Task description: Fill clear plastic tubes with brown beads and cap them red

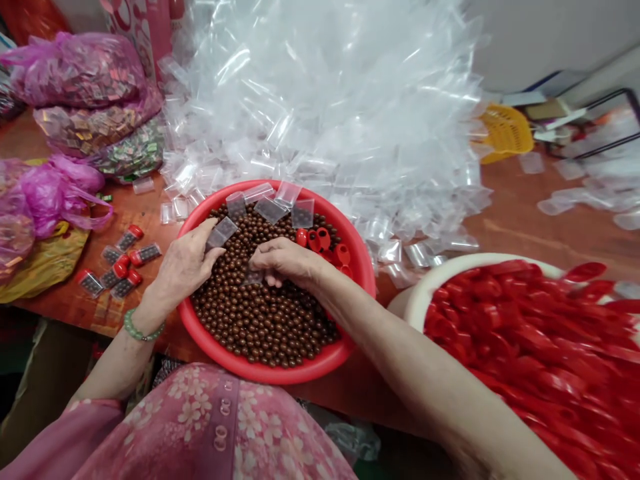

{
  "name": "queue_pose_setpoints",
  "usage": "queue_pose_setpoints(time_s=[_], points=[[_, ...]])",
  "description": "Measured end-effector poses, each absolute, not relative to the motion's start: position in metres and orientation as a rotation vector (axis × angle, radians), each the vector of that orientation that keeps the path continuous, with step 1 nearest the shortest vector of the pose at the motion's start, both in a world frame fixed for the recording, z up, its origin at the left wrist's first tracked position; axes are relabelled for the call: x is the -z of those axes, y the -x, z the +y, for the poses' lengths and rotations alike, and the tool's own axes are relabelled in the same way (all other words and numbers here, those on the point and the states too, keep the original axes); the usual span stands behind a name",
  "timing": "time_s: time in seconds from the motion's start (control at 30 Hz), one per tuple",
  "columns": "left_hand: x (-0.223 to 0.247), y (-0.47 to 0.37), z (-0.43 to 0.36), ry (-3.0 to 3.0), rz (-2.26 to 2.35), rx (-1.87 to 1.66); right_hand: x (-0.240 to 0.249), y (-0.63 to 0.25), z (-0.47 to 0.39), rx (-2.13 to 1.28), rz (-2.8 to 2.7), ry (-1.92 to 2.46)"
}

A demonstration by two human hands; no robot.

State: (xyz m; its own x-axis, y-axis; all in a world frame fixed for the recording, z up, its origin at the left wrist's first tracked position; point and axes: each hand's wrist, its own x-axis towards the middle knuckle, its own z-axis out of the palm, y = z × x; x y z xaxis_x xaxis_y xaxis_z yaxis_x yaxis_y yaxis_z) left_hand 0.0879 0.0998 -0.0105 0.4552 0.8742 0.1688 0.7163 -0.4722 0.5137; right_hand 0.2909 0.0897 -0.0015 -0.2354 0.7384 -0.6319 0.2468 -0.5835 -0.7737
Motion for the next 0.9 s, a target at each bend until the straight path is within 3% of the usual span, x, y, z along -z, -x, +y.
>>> queue_pose_setpoints(time_s=[0.33,0.53,0.63,0.9], points=[[-0.001,-0.091,0.073,-2.485,0.75,-0.693,0.004,-0.285,0.08,-2.085,-0.893,1.491],[0.0,-0.104,0.068,-2.144,0.73,-0.841,-0.006,-0.276,0.068,-2.053,-0.885,1.434],[-0.007,-0.099,0.068,-1.838,0.754,-0.862,-0.019,-0.282,0.057,-1.857,-1.063,1.474],[-0.015,-0.092,0.057,-1.46,0.803,-0.69,-0.02,-0.32,0.033,-0.88,-1.516,1.79]])
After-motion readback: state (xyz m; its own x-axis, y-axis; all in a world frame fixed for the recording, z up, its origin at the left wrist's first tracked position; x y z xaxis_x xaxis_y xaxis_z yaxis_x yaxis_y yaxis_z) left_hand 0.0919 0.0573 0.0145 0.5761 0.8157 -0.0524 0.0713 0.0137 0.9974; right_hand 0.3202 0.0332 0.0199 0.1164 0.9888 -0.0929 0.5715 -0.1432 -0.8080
